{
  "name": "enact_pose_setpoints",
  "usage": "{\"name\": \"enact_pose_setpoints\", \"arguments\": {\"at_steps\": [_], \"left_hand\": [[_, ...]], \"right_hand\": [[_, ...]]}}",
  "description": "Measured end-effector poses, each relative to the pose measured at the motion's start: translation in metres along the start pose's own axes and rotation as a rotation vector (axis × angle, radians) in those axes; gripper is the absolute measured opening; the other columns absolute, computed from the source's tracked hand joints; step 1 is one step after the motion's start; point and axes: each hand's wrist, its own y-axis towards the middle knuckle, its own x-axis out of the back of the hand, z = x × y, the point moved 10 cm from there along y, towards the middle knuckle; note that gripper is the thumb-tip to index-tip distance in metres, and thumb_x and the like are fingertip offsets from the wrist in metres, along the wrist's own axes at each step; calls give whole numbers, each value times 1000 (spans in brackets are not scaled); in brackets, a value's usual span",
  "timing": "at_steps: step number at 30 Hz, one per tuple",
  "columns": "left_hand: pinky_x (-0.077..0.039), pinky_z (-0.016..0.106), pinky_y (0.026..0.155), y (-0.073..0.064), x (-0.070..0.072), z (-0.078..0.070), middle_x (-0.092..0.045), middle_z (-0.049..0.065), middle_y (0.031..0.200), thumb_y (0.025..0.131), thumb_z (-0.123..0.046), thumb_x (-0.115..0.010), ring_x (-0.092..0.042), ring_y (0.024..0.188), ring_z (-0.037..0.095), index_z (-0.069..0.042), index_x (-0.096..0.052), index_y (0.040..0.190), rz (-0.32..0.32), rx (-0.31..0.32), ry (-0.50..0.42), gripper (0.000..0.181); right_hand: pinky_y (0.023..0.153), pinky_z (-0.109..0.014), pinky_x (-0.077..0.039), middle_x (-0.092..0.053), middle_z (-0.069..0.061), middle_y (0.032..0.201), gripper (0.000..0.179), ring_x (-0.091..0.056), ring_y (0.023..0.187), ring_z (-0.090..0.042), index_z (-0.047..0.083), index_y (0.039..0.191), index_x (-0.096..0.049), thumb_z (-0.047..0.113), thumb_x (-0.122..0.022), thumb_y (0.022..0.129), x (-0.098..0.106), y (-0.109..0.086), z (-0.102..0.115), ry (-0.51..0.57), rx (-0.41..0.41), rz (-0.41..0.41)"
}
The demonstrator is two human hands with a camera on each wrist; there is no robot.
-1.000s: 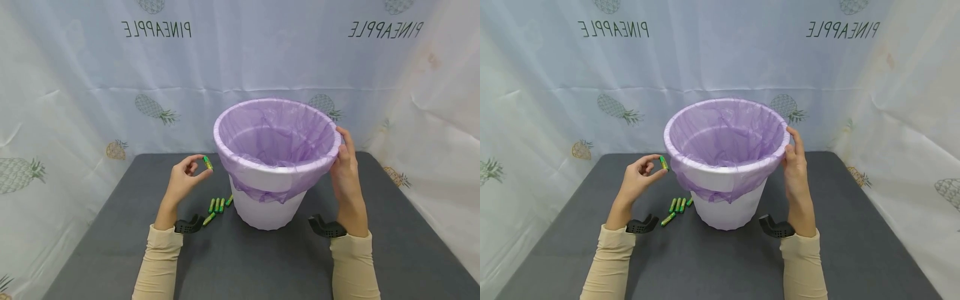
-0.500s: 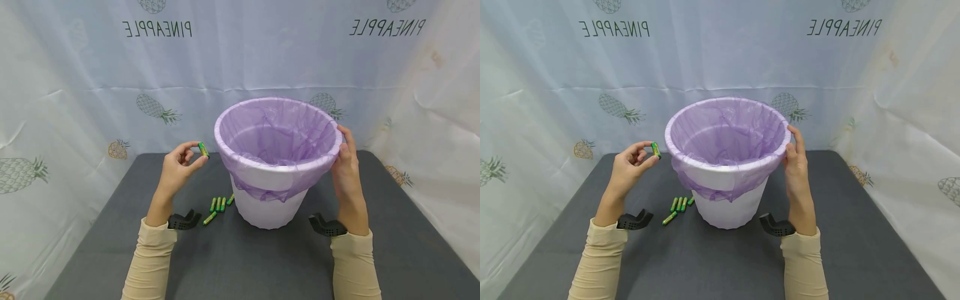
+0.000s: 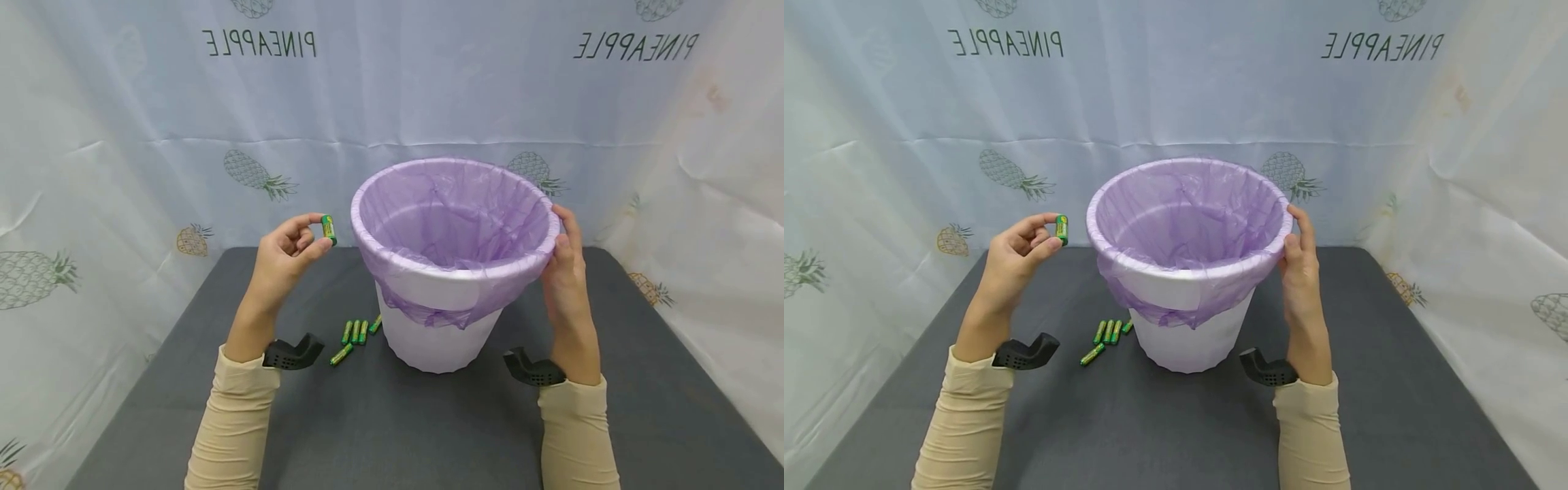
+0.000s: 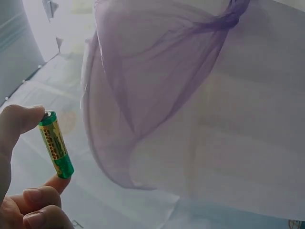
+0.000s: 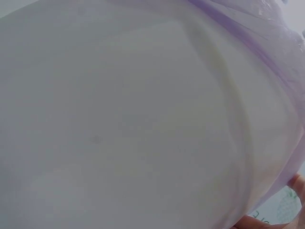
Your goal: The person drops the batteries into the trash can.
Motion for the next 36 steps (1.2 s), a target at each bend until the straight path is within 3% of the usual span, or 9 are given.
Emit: {"name": "enact_pose_setpoints", "arguments": {"at_steps": [8, 14, 18, 27, 36], "left_hand": [[-24, 21, 58, 10, -17, -13, -31, -7, 72, 86, 0, -62, -27, 62, 4, 0, -58, 119, 14, -17, -20, 33], [-25, 20, 58, 17, -28, -15, -30, -6, 71, 87, -4, -65, -26, 62, 4, -1, -59, 120, 19, 5, -8, 35], [-26, 19, 58, 20, -33, -16, -30, -5, 71, 87, -6, -66, -27, 62, 4, -1, -60, 121, 19, 21, 8, 36], [-27, 17, 58, 24, -39, -10, -31, -7, 71, 86, -6, -67, -29, 63, 2, 0, -59, 122, 34, 54, 4, 37], [-28, 17, 59, 24, -41, -5, -33, -7, 72, 87, -2, -65, -32, 65, 3, 2, -57, 125, 49, 77, -5, 39]], "right_hand": [[94, -20, -44, -46, -3, 133, 50, -51, 113, -12, 20, 138, -43, 41, -57, 95, -1, -1, 1, -4, -7, 33], [98, -19, -41, -44, -3, 136, 49, -48, 118, -12, 19, 141, -40, 38, -53, 98, -4, -1, 2, -9, -12, 75], [98, -19, -41, -47, -2, 134, 51, -50, 117, -11, 19, 142, -41, 38, -54, 97, -1, -1, 1, -17, -18, 49], [89, -19, -44, -59, 6, 96, 54, -53, 94, -6, 18, 142, -45, 40, -59, 95, 6, -3, 4, -87, 3, -37], [85, -19, -45, -56, 6, 86, 53, -51, 87, -6, 15, 141, -47, 39, -58, 95, 8, -3, 5, -117, 8, -80]]}}
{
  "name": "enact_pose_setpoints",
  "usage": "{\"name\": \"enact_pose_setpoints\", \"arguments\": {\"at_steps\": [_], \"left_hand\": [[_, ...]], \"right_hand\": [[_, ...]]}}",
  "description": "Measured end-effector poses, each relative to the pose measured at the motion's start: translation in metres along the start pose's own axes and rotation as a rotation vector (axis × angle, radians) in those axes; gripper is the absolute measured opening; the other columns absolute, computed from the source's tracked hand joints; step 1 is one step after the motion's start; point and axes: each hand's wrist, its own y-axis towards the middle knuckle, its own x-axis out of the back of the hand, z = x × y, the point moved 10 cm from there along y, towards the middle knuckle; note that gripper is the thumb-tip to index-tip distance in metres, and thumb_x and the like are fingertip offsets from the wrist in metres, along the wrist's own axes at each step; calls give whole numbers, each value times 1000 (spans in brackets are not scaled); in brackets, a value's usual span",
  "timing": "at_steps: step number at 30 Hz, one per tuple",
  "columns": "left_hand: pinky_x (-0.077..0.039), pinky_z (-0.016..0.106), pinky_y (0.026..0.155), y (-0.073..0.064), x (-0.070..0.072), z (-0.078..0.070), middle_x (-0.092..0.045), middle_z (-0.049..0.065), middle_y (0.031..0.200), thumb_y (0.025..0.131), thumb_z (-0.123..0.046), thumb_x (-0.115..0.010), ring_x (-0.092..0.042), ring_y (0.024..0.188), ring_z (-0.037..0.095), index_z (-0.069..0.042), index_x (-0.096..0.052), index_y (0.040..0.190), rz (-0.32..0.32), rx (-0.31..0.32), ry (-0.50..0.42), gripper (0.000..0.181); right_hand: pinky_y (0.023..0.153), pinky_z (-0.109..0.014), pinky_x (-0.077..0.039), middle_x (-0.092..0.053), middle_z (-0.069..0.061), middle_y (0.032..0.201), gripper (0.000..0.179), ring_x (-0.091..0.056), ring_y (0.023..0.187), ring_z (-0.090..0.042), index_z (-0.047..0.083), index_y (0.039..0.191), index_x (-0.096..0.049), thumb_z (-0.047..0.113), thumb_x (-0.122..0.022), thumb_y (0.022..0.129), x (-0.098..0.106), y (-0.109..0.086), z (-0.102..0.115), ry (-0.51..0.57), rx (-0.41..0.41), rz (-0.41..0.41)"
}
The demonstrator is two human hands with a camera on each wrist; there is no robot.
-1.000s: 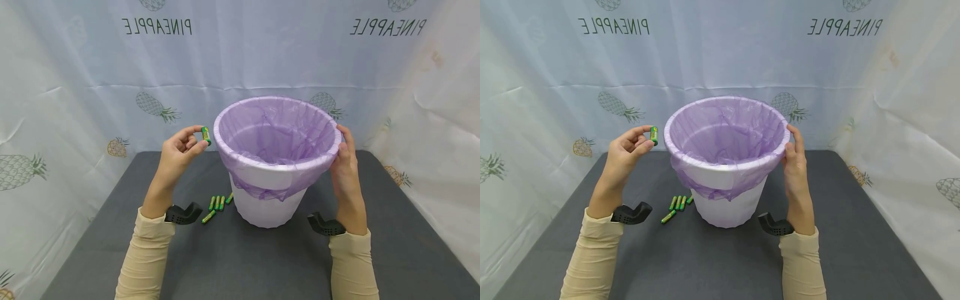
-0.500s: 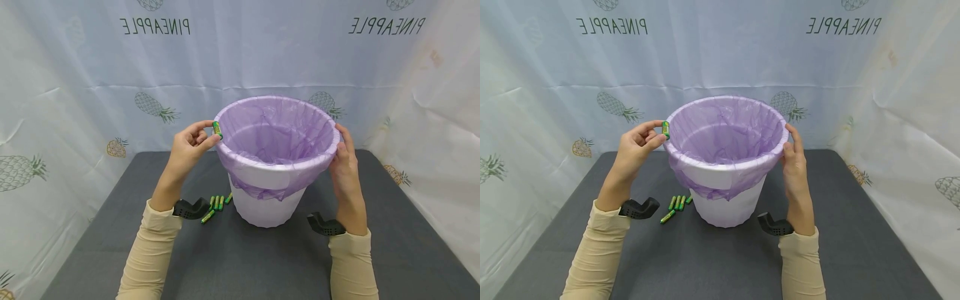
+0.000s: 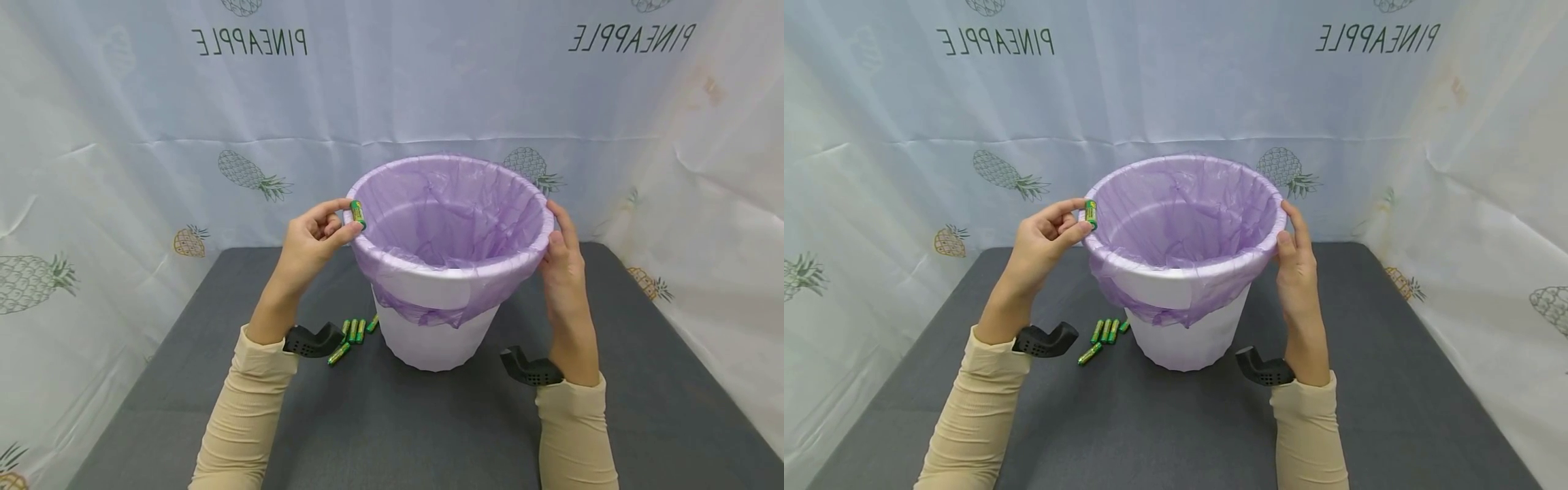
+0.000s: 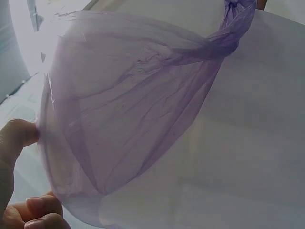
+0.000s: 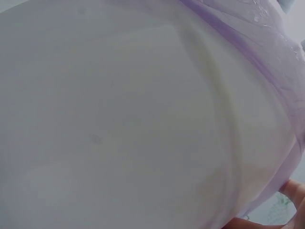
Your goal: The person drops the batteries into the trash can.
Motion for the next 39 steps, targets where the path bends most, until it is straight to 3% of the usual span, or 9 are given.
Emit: {"name": "enact_pose_setpoints", "arguments": {"at_steps": [8, 13, 19, 25, 30, 39], "left_hand": [[-26, 18, 58, -4, -2, -6, -33, -8, 73, 89, -2, -62, -29, 63, 3, 2, -55, 132, 24, -74, -12, 44], [-26, 19, 57, -10, 6, -10, -34, -8, 71, 89, 2, -59, -31, 61, 3, 5, -55, 129, -5, -134, -21, 41], [-24, 21, 56, -17, 14, -6, -35, -9, 71, 89, 6, -57, -30, 61, 3, 10, -52, 129, -12, -158, -23, 41], [-25, 22, 57, -26, 20, 9, -36, -10, 70, 89, 6, -58, -29, 60, 3, 10, -53, 127, 28, -148, 12, 39], [-29, 21, 58, -35, 20, 27, -38, -11, 72, 89, 3, -61, -31, 61, 2, 11, -53, 126, 101, -131, 63, 39], [-27, 24, 55, -45, 24, 51, -38, -10, 73, 91, -1, -62, -29, 60, 4, -1, -57, 125, 145, -103, 120, 35]], "right_hand": [[87, -19, -45, -59, 6, 91, 54, -53, 89, -6, 15, 141, -47, 40, -60, 94, -2, 0, 1, 18, 13, 15], [84, -19, -45, -53, 7, 79, 53, -50, 83, -5, 16, 141, -47, 40, -59, 94, -2, 0, 2, 22, 8, 19], [82, -20, -44, -51, 7, 76, 56, -49, 80, -5, 14, 141, -47, 41, -60, 94, 1, 1, 0, 10, -4, -12], [83, -20, -44, -51, 7, 77, 54, -49, 81, -5, 15, 140, -47, 40, -60, 94, 0, 1, 0, 15, 0, -8], [86, -20, -44, -58, 5, 92, 53, -52, 88, -6, 17, 141, -47, 40, -59, 95, -2, 1, 1, 21, 12, 12], [86, -19, -44, -57, 4, 95, 56, -52, 88, -6, 13, 141, -45, 41, -59, 94, 0, 0, -1, 18, 14, 4]]}}
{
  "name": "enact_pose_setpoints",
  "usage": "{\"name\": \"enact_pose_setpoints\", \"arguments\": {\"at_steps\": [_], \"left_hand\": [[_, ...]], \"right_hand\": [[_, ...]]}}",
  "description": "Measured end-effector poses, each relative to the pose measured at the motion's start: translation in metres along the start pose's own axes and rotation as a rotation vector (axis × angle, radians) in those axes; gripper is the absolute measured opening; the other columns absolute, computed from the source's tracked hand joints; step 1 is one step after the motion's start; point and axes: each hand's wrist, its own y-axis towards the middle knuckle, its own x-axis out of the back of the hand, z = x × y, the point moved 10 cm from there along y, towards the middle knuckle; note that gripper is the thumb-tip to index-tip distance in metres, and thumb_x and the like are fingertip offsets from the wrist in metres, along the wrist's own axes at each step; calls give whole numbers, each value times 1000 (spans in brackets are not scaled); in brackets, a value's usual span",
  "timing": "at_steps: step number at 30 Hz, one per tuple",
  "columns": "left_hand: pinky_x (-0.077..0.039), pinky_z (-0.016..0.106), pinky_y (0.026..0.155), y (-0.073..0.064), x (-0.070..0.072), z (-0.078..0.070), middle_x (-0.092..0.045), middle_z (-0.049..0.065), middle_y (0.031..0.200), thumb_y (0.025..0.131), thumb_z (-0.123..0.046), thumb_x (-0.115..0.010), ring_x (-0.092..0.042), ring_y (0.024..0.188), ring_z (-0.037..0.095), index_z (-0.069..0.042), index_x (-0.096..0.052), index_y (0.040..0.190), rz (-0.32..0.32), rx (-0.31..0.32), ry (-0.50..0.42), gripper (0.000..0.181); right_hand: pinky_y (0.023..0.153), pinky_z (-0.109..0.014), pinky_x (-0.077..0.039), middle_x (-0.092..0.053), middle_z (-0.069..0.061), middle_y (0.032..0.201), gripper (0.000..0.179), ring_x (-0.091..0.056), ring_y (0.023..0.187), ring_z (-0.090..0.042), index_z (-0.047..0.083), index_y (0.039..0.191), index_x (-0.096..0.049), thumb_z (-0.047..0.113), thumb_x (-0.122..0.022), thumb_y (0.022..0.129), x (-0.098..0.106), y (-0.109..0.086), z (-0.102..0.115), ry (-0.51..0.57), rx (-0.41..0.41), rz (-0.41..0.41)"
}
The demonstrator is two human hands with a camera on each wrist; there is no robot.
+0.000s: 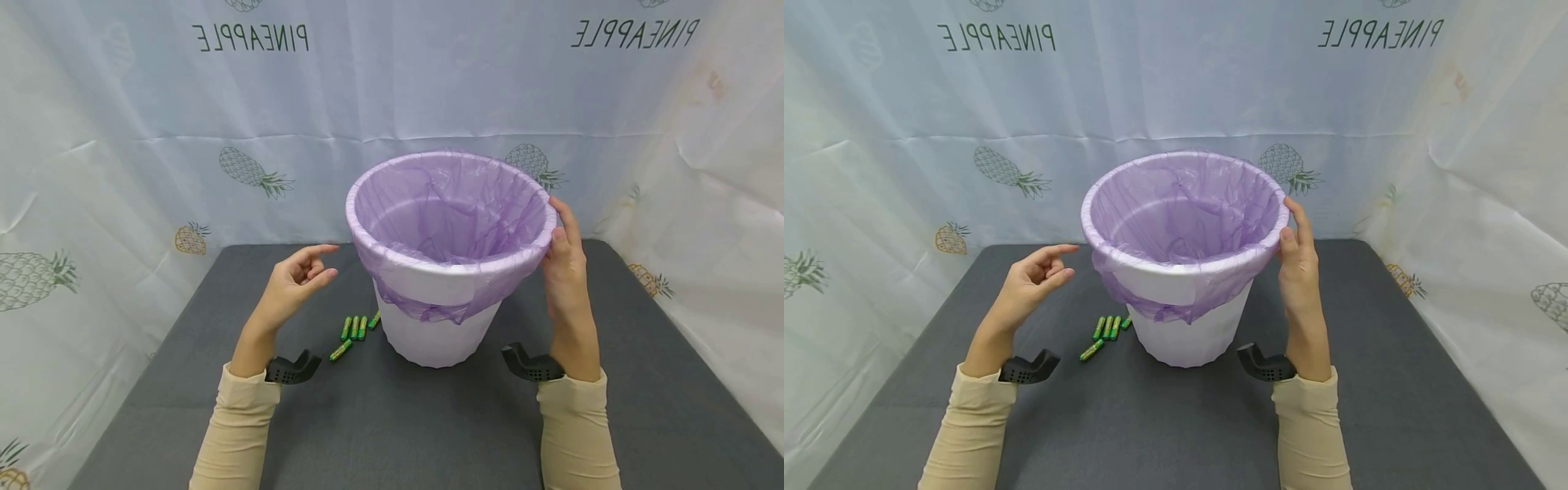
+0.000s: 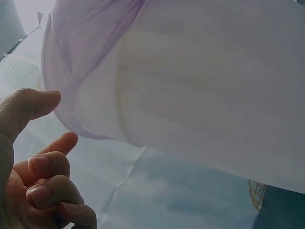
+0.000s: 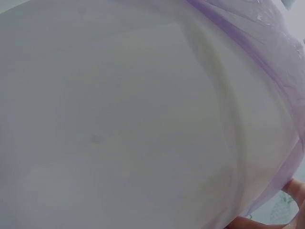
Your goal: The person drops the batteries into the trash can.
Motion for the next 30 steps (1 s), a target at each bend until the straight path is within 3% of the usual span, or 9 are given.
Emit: {"name": "enact_pose_setpoints", "arguments": {"at_steps": [5, 12, 23, 30], "left_hand": [[-29, 24, 55, -6, -2, 10, -39, -10, 74, 91, -2, -61, -31, 61, 4, 0, -57, 125, 42, 27, -8, 34], [-29, 26, 55, -15, -4, 31, -36, -10, 72, 93, -5, -61, -29, 60, 6, 0, -57, 125, 103, 104, 32, 32], [-29, 27, 51, -29, -7, 71, -32, -6, 68, 94, -11, -62, -23, 53, 5, -3, -60, 123, 203, 172, 139, 30], [-30, 26, 51, -44, -13, 97, -33, -6, 67, 93, -10, -63, -24, 54, 2, -3, -62, 121, 291, 175, 138, 29]], "right_hand": [[88, -19, -44, -59, 5, 98, 56, -53, 90, -6, 14, 141, -45, 42, -59, 94, 1, -1, -1, -8, -3, 2], [86, -20, -43, -58, 7, 89, 53, -53, 86, -5, 18, 141, -45, 41, -58, 95, -1, 0, -1, 0, -11, 35], [90, -20, -43, -61, 4, 104, 55, -56, 94, -6, 18, 140, -46, 43, -58, 94, 0, 1, -1, -25, -18, 19], [91, -19, -44, -59, 2, 114, 54, -56, 99, -8, 17, 141, -44, 42, -56, 95, -2, 1, 0, -26, -4, 43]]}}
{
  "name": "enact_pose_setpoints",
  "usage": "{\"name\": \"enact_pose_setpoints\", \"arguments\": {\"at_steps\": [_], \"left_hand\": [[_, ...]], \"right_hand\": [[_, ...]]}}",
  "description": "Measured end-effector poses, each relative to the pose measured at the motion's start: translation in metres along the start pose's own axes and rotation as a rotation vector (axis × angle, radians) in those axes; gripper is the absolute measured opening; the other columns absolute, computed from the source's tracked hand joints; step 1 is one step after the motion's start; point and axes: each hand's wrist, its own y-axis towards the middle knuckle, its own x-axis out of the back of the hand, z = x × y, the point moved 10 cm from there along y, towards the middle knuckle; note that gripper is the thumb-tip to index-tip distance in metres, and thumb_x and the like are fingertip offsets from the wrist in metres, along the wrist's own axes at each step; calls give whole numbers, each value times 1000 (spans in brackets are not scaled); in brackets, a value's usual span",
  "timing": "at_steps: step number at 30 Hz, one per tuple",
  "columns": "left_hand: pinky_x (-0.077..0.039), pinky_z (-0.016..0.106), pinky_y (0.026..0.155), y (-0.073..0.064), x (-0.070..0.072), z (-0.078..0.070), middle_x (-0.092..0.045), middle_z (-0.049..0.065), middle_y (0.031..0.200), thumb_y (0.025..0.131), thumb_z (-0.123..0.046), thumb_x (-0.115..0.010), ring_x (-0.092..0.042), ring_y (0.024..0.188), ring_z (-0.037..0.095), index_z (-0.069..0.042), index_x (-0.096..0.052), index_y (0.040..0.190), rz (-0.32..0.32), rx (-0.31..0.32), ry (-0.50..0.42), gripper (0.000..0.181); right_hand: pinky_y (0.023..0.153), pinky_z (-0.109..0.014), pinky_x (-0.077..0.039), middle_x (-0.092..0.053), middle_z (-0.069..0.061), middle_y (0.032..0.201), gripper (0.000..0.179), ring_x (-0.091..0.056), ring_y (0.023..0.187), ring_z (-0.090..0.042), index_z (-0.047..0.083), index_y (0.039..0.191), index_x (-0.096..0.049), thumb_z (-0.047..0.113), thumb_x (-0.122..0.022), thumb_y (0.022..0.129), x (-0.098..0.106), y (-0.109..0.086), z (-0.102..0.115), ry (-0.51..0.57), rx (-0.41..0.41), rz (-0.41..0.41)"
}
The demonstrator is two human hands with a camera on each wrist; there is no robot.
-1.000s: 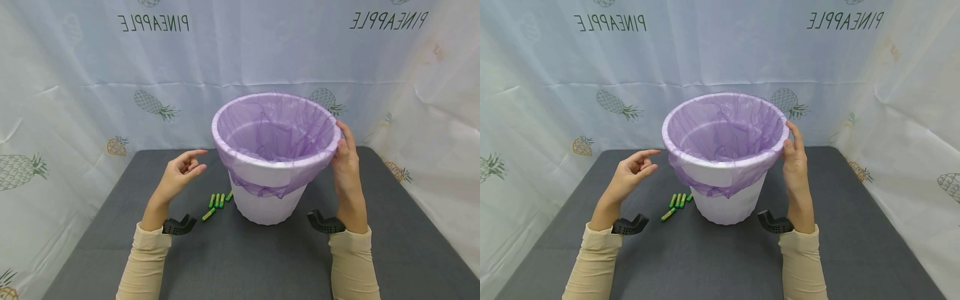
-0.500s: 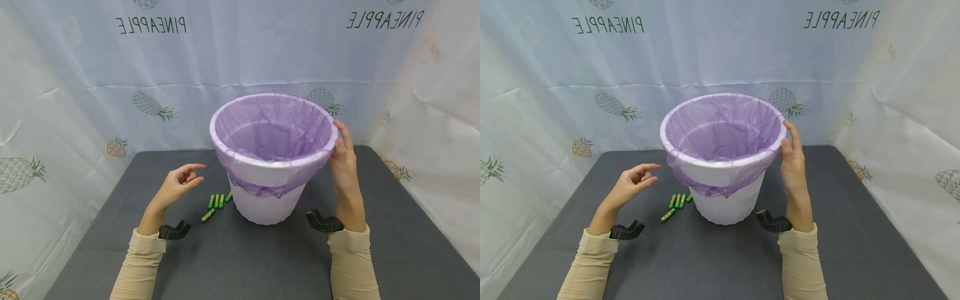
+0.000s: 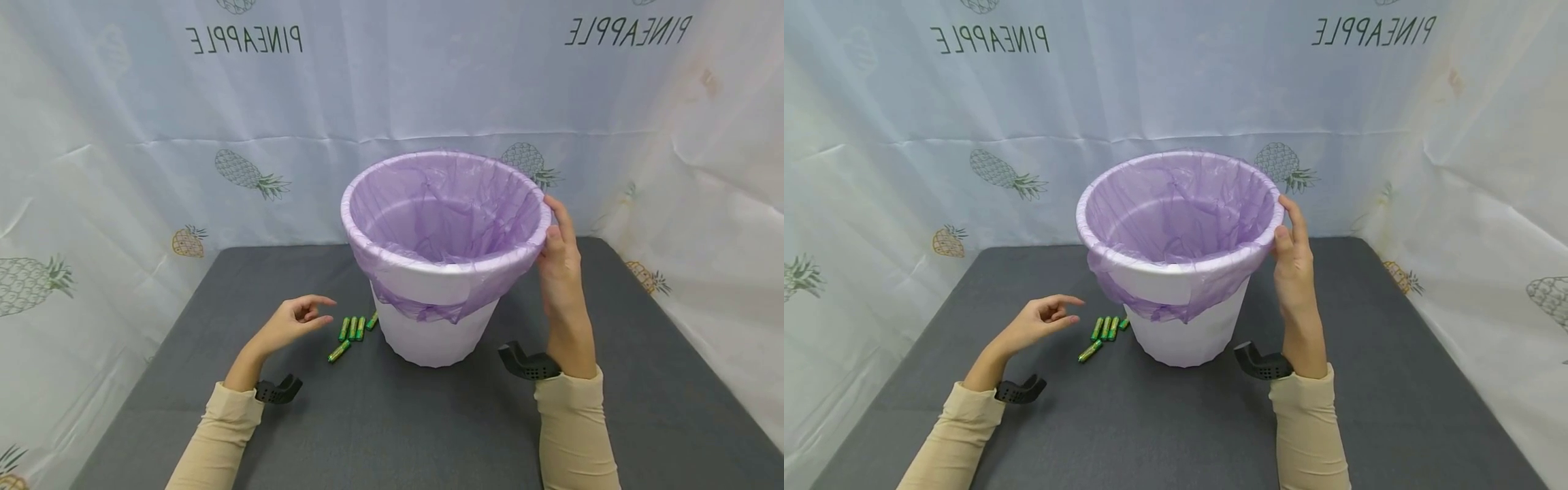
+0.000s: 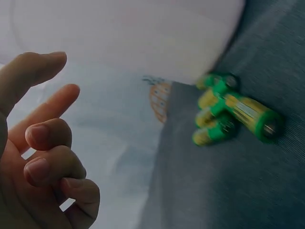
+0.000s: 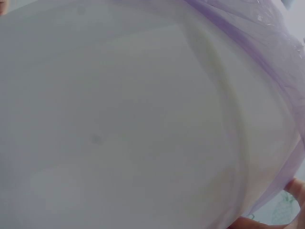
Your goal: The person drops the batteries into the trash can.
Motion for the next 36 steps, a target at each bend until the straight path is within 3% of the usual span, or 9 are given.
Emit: {"name": "enact_pose_setpoints", "arguments": {"at_steps": [4, 7, 17, 26, 36], "left_hand": [[-30, 26, 50, -5, -7, 12, -34, -7, 67, 92, -8, -63, -23, 53, 1, 6, -60, 120, 55, -5, -27, 31], [-30, 24, 49, -8, -10, 20, -35, -7, 67, 92, -8, -63, -23, 53, 0, 11, -58, 120, 82, 6, -40, 35], [-35, 22, 56, -15, -23, 45, -38, -3, 72, 88, -14, -70, -31, 58, -2, 3, -62, 119, 169, 96, 66, 37], [-35, 20, 60, -15, -33, 51, -38, -3, 72, 84, -16, -74, -33, 61, -1, -2, -64, 117, 236, 109, 132, 37], [-33, 20, 61, -12, -41, 50, -39, -3, 73, 81, -20, -78, -34, 63, 0, -4, -65, 117, 241, 120, 172, 41]], "right_hand": [[92, -19, -43, -59, 2, 114, 53, -55, 101, -8, 18, 143, -42, 41, -55, 97, -2, 1, 2, 8, 5, 31], [91, -19, -44, -59, 2, 113, 52, -56, 100, -8, 19, 141, -44, 41, -55, 96, 0, 1, 1, 0, -2, 4], [91, -18, -44, -56, 1, 121, 51, -55, 103, -8, 20, 141, -45, 41, -55, 96, 1, 1, 0, -4, -7, -10], [89, -19, -45, -57, 1, 118, 53, -55, 101, -9, 20, 139, -47, 44, -59, 94, 2, 0, -1, 16, -3, -32], [89, -19, -45, -57, 0, 118, 55, -55, 101, -9, 18, 139, -47, 45, -60, 93, -1, 0, 1, 19, 8, -29]]}}
